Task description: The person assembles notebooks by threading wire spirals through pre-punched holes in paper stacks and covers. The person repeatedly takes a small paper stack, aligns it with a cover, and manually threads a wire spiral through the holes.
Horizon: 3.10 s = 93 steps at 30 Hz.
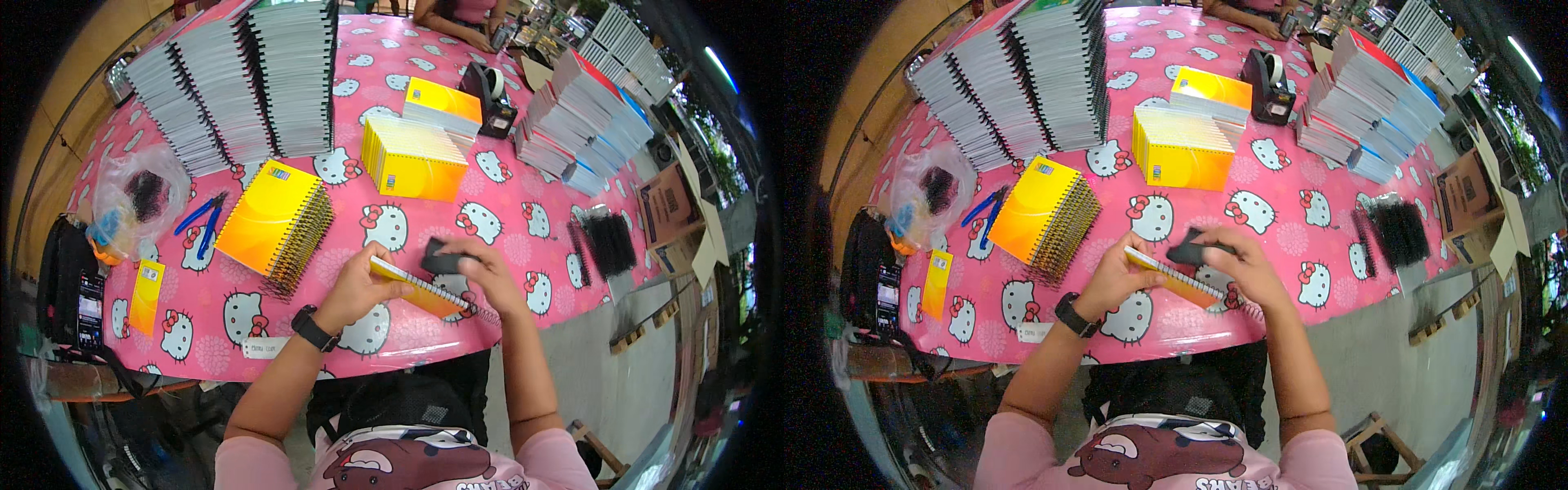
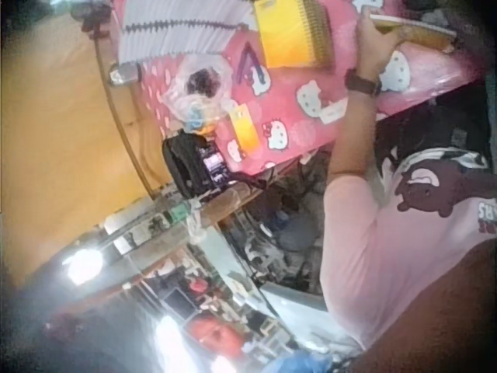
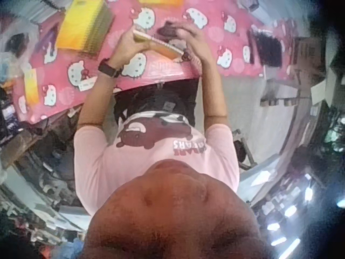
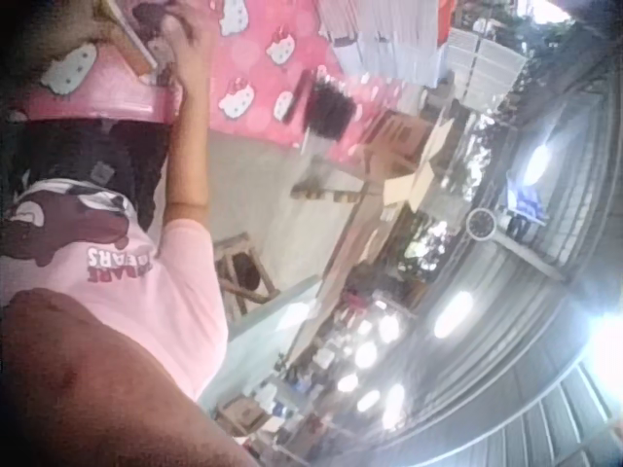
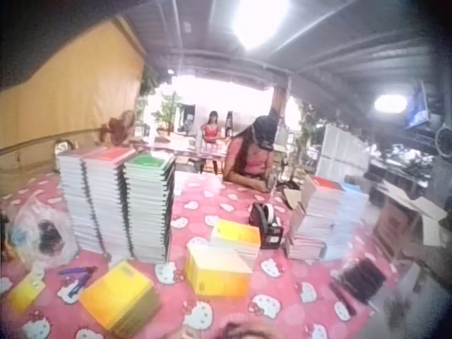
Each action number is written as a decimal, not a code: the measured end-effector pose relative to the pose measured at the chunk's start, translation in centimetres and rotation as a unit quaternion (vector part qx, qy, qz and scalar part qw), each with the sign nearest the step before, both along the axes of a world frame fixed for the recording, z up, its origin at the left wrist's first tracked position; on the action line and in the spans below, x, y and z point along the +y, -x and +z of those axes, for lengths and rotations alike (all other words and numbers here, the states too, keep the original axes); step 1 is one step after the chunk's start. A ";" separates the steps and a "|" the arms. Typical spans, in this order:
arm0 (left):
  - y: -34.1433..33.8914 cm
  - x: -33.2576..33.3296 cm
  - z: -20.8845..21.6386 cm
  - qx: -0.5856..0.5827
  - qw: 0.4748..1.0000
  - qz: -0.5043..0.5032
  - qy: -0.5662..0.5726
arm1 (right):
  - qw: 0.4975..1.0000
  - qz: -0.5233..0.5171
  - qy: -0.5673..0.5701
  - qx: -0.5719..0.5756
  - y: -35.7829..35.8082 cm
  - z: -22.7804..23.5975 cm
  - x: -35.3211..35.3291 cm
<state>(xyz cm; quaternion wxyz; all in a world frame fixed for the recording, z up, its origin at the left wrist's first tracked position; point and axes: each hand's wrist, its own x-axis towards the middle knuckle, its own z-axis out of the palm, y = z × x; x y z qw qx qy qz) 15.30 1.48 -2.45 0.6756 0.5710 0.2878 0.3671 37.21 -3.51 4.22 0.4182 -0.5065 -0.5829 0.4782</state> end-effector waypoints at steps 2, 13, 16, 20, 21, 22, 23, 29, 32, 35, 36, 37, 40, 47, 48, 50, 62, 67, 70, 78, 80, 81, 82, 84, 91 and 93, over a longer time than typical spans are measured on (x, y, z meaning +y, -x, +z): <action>-0.1 -0.1 -0.1 0.022 0.999 0.010 -0.036 | 0.992 0.066 0.004 0.106 0.4 -0.2 -0.1; -0.1 0.0 -0.5 0.016 0.999 0.007 -0.046 | 0.994 0.077 0.009 0.071 0.6 -1.1 0.6; -0.2 0.0 -0.1 0.009 0.999 0.007 -0.031 | 0.975 0.110 -0.026 0.194 0.8 -1.2 1.1; 0.1 0.1 0.3 -0.005 1.000 -0.014 0.020 | 0.999 0.025 -0.001 -0.024 1.3 -0.6 1.9; 0.1 0.1 0.3 -0.005 1.000 -0.012 0.018 | 0.999 0.027 -0.003 -0.024 1.6 -0.1 1.8; 0.1 0.1 0.1 0.010 1.000 -0.006 -0.008 | 0.996 0.083 -0.009 0.016 1.9 0.4 1.6; 0.1 0.1 0.0 0.024 0.999 0.000 -0.034 | 0.989 0.139 -0.015 0.056 2.2 0.6 1.5; -0.1 0.0 -0.2 0.015 1.000 -0.002 -0.016 | 0.967 -0.018 -0.104 -0.231 0.5 -2.8 2.8; -0.3 0.2 -0.4 0.006 0.999 0.004 -0.035 | 0.826 -0.130 -0.239 -0.493 -0.5 -2.3 3.0; -0.2 -0.3 0.2 0.056 0.997 0.021 -0.056 | 0.931 -0.037 -0.233 -0.279 2.2 0.8 1.7; -0.3 -0.7 1.2 0.057 0.997 0.014 -0.058 | 0.921 -0.016 -0.283 -0.267 4.0 1.4 1.1; -0.4 -1.0 2.5 0.101 0.983 0.043 -0.151 | 0.946 -0.005 -0.225 -0.235 5.6 2.5 0.1; -0.7 -1.5 2.4 0.049 0.976 0.090 -0.192 | 0.940 -0.022 -0.211 -0.269 5.8 2.3 -0.7; 0.4 -2.2 2.8 -0.119 0.986 0.092 -0.071 | 0.932 -0.015 -0.257 -0.254 6.5 3.4 -1.6; 0.6 -2.3 3.1 -0.127 0.985 0.097 -0.067 | 0.947 -0.021 -0.232 -0.222 6.7 3.6 -1.8; 0.7 -2.5 3.8 -0.104 0.986 0.102 -0.080 | 0.953 -0.018 -0.230 -0.197 6.3 3.6 -2.0; 1.7 -3.7 5.5 -0.008 0.967 0.153 -0.205 | 0.951 -0.037 -0.271 -0.144 7.2 3.9 -2.7; 2.7 -4.2 6.3 0.001 0.967 0.125 -0.224 | 0.962 -0.020 -0.231 -0.142 7.6 4.3 -2.8; 3.1 -4.3 6.9 0.032 0.951 0.153 -0.268 | 0.945 -0.003 -0.265 -0.189 7.7 4.6 -2.4; 4.2 -4.8 8.0 -0.020 0.974 0.203 -0.095 | 0.914 0.033 -0.334 -0.230 9.7 6.3 -2.2; 4.7 -4.9 9.1 0.012 0.967 0.210 -0.142 | 0.922 0.038 -0.310 -0.229 9.7 6.5 -2.2; 5.0 -5.0 9.5 0.045 0.957 0.213 -0.189 | 0.930 0.041 -0.285 -0.229 9.8 6.6 -2.1; 5.0 -5.0 9.3 0.044 0.957 0.216 -0.189 | 0.929 0.044 -0.286 -0.229 10.0 6.6 -2.0; 5.1 -5.0 8.9 -0.015 0.965 0.224 -0.131 | 0.916 0.053 -0.319 -0.239 10.4 6.7 -1.7; 8.7 -2.9 9.1 -0.104 0.893 0.397 -0.182 | 0.832 -0.064 -0.467 -0.291 12.8 8.8 2.9; 9.5 -1.5 10.1 -0.189 0.811 0.531 -0.157 | 0.881 -0.142 -0.432 -0.130 11.4 7.7 5.6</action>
